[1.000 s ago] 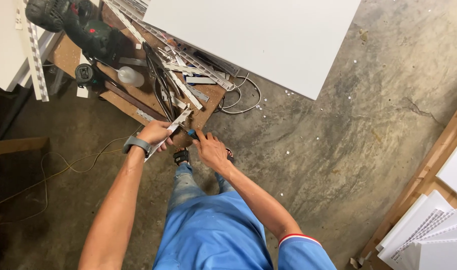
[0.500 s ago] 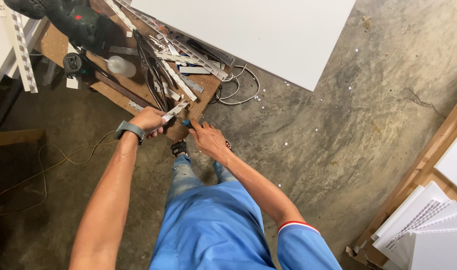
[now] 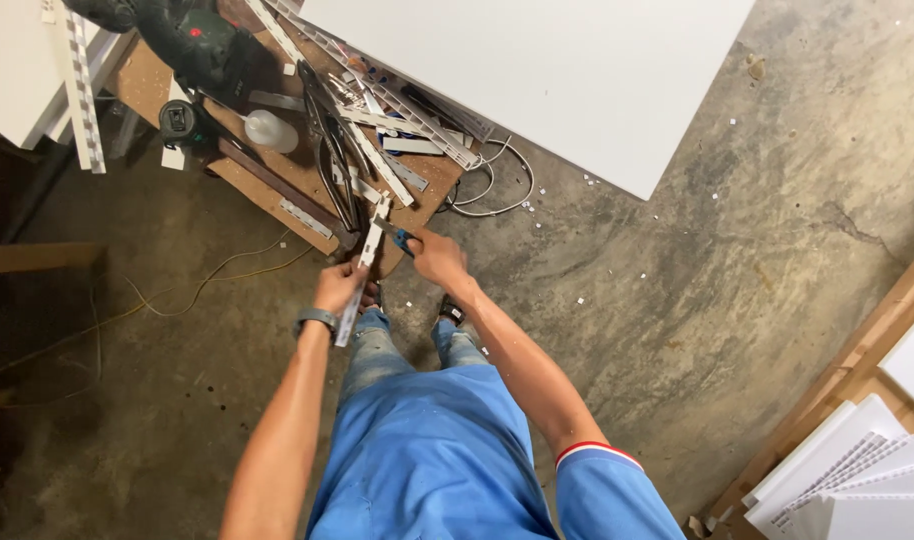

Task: Cut and modify plastic shelf strips using pliers, a utility knife, and scissors.

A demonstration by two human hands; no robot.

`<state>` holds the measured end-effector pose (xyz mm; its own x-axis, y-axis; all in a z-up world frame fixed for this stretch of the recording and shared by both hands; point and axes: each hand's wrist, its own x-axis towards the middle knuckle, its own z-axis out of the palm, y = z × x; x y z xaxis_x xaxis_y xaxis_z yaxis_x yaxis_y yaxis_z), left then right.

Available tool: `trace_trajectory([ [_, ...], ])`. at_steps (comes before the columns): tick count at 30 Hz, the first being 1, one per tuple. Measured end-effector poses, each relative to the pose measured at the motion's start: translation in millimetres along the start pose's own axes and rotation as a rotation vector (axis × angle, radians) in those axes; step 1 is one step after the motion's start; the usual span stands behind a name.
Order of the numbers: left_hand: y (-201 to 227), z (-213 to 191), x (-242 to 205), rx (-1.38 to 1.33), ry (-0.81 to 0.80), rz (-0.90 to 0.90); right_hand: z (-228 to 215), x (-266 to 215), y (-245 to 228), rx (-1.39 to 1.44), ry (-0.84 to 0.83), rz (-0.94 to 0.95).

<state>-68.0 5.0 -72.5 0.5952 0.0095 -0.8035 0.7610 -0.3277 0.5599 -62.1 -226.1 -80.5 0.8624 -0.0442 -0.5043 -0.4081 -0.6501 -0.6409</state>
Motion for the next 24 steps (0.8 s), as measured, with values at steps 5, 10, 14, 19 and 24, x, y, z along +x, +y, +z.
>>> trace_trajectory([
  [5, 3.3, 41.7, -13.9, -0.216, 0.121, 0.001, -36.3, -11.6, -21.4, -0.056, 0.011, 0.069],
  [10, 72.7, 57.3, -64.7, -0.087, 0.307, -0.091, -29.7, -4.6, -7.1, -0.136, 0.129, 0.036],
  [14, 81.2, 51.6, -66.2, 0.035, 0.346, -0.151, -28.2, -1.7, -11.1, -0.205, 0.132, 0.028],
  [19, 73.5, 52.9, -58.9, 0.030, 0.373, -0.134, -29.0, 1.4, -11.1, -0.236, 0.119, 0.043],
  [24, 74.4, 55.1, -61.7, 0.061, 0.378, -0.117, -60.7, 0.8, -22.1, -0.310, 0.069, -0.156],
])
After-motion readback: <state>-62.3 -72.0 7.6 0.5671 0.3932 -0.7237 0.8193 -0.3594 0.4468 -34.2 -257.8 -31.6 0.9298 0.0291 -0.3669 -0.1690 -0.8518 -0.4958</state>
